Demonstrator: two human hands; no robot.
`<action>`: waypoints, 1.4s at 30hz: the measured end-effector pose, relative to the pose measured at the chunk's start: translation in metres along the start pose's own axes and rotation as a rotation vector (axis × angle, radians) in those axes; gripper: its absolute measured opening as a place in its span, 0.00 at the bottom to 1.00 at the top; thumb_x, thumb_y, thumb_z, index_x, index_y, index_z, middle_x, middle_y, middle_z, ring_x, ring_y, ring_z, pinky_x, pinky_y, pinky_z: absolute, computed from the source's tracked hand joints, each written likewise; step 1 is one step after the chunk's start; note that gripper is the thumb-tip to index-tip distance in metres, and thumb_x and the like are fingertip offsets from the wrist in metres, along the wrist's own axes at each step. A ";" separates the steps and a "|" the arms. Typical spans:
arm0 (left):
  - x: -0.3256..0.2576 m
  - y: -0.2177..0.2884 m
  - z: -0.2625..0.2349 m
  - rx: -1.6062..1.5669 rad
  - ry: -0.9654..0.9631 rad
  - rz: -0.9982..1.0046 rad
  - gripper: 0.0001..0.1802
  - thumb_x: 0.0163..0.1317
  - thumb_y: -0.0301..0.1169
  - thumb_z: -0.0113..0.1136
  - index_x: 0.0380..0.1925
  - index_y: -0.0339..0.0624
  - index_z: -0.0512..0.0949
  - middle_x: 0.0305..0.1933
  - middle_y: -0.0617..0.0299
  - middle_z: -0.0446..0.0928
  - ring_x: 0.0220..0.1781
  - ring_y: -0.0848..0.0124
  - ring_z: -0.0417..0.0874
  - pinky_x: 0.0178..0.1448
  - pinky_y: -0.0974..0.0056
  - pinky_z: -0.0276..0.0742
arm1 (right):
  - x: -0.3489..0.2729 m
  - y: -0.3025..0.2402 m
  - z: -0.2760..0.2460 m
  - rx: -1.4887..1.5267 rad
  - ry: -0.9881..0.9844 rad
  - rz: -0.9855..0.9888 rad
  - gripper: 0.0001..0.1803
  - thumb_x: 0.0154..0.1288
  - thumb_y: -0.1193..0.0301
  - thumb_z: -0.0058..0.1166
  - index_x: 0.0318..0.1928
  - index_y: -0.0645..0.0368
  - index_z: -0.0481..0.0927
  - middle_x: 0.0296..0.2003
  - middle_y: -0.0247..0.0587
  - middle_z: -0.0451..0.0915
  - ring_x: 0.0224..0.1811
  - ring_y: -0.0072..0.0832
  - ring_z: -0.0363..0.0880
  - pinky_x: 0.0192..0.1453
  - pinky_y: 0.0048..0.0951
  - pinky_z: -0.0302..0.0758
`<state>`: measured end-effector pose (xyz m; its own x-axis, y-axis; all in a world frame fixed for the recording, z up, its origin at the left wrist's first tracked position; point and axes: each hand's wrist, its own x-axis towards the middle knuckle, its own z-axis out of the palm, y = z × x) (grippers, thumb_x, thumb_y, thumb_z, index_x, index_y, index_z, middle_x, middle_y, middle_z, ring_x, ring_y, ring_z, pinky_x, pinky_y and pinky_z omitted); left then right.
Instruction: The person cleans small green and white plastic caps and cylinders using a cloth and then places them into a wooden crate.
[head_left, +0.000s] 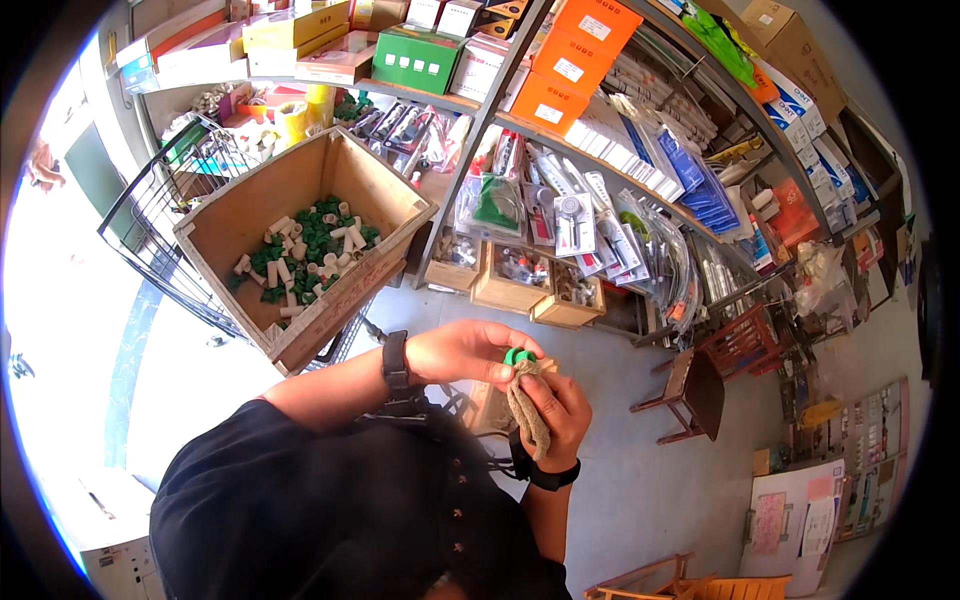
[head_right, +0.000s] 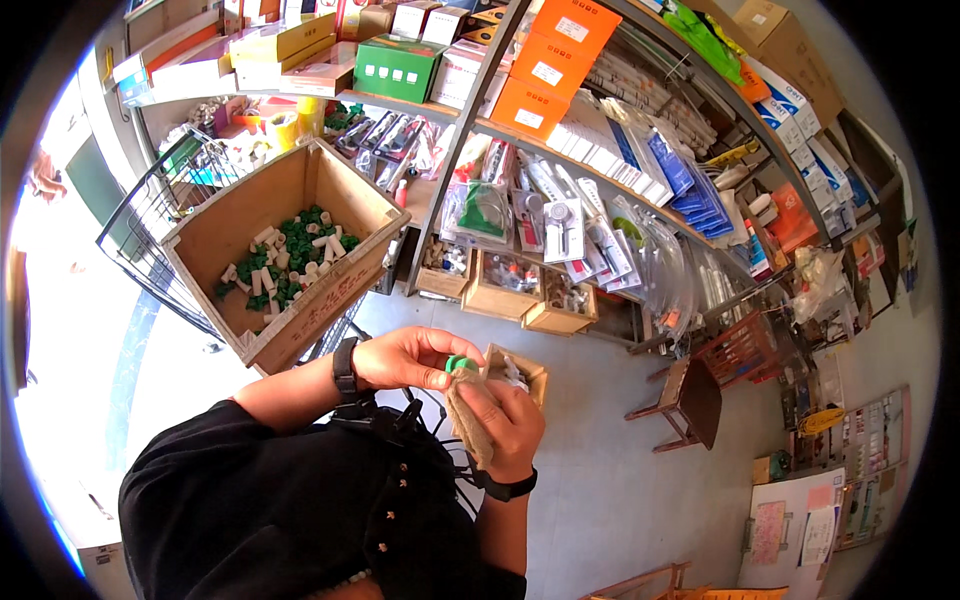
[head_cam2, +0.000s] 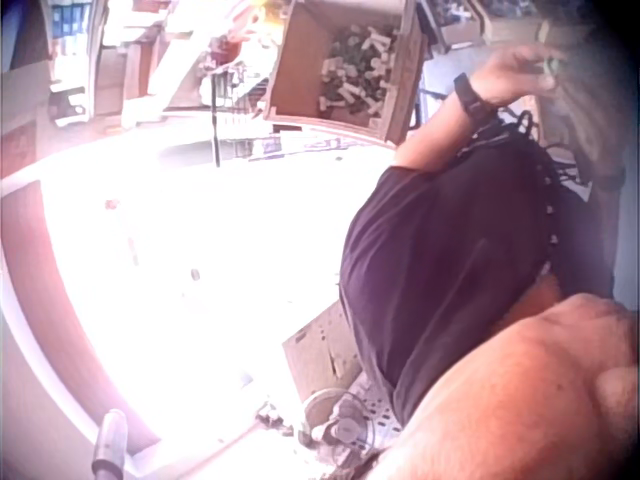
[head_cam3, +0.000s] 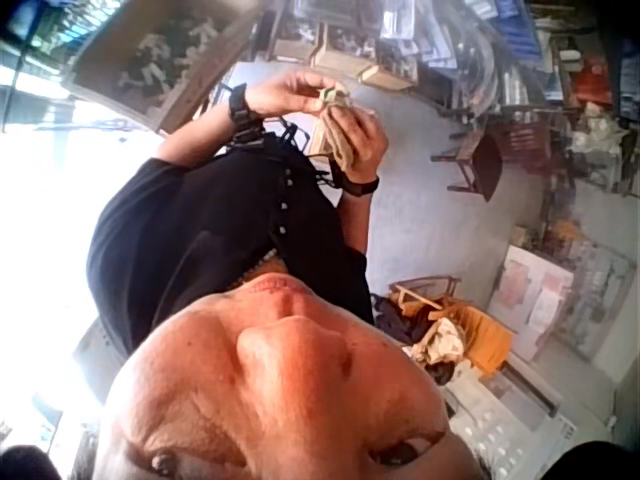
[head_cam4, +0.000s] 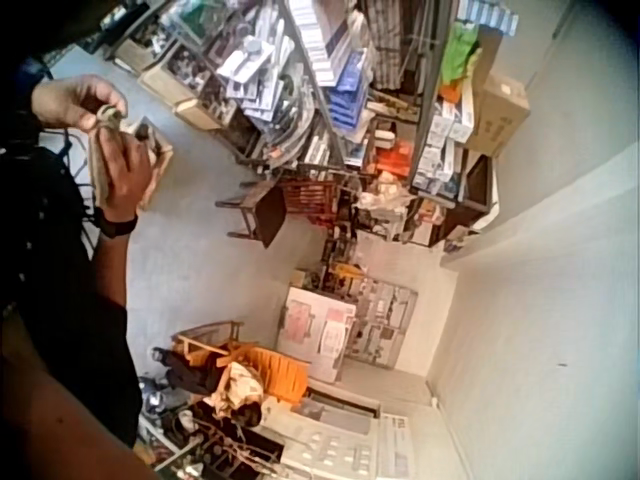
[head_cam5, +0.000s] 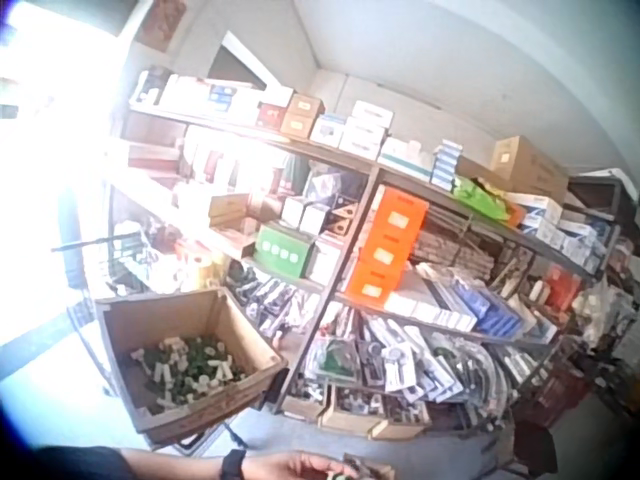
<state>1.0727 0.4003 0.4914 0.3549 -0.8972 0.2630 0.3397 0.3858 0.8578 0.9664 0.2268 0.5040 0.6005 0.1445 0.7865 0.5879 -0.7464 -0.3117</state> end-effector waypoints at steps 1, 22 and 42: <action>-0.001 0.000 -0.001 -0.025 0.011 -0.003 0.24 0.65 0.30 0.56 0.60 0.38 0.66 0.54 0.63 0.73 0.55 0.74 0.75 0.60 0.64 0.72 | -0.001 0.001 0.000 0.000 -0.015 -0.009 0.20 0.45 0.73 0.62 0.44 0.50 0.83 0.32 0.36 0.78 0.30 0.32 0.76 0.32 0.29 0.72; -0.004 0.006 0.013 -0.086 0.054 0.026 0.20 0.68 0.27 0.51 0.60 0.42 0.67 0.53 0.65 0.71 0.54 0.75 0.73 0.59 0.66 0.72 | 0.000 0.000 -0.006 0.010 -0.023 -0.004 0.18 0.48 0.80 0.61 0.44 0.57 0.81 0.33 0.43 0.79 0.29 0.35 0.78 0.32 0.29 0.74; -0.005 0.008 0.007 -0.160 0.108 -0.077 0.19 0.68 0.33 0.53 0.57 0.42 0.68 0.50 0.64 0.74 0.48 0.75 0.78 0.57 0.67 0.74 | -0.001 0.002 -0.006 0.052 0.020 0.032 0.17 0.47 0.80 0.59 0.42 0.60 0.81 0.32 0.43 0.79 0.30 0.38 0.79 0.32 0.31 0.74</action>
<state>1.0676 0.4063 0.4996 0.4109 -0.9004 0.1430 0.5004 0.3539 0.7902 0.9638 0.2215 0.5062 0.6088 0.1076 0.7860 0.5962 -0.7157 -0.3638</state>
